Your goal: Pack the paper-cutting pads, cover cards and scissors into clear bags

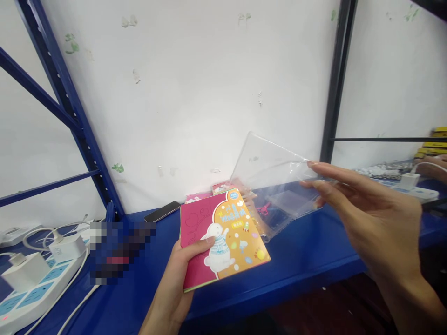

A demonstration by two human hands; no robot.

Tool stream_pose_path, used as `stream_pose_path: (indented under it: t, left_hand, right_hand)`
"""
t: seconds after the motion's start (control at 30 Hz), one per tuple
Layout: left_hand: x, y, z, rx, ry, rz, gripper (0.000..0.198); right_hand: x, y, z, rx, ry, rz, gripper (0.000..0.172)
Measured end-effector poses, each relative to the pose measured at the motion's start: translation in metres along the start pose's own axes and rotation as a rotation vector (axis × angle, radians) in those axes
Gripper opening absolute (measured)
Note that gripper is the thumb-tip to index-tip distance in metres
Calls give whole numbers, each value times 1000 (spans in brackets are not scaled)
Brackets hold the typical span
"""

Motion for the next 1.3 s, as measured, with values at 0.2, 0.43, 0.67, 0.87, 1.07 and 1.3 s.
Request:
stream_pose_path:
  t: [0.2,0.43,0.67,0.87,1.07,1.3]
  left_hand:
    - [-5,-3,1,16,-58,-54,46]
    - [-15,1,4,-18,-18,-94,50]
    - [-17,5,4,-48,27,-103,60]
    - [-12,16,-5,-57,108,-128,58]
    - [-7,17,-13,-38,74,-231,56]
    - [-6,7,-3,-69,78,-276,56]
  right_hand:
    - [4,4,-1,-38,-22,-37,20]
    - [2,3,-2,-45,-111,-89,15]
    - [-13,-2,-1,4,-165,-128,22]
    - [-10,4,-11,97,-169,-136,32]
    - [9,11,-13,87,-246,-109,26]
    - [5,7,4,30,-352,-140,30]
Point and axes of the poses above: each hand's wrist, its own y-axis away from the middle knuckle, its own z-axis out of the back of the hand, x = y × z, the point moved 5 cm from there along -y, towards the middle knuckle, and after that the axes turned 2 degrees about -y, right-handed, at the moved point
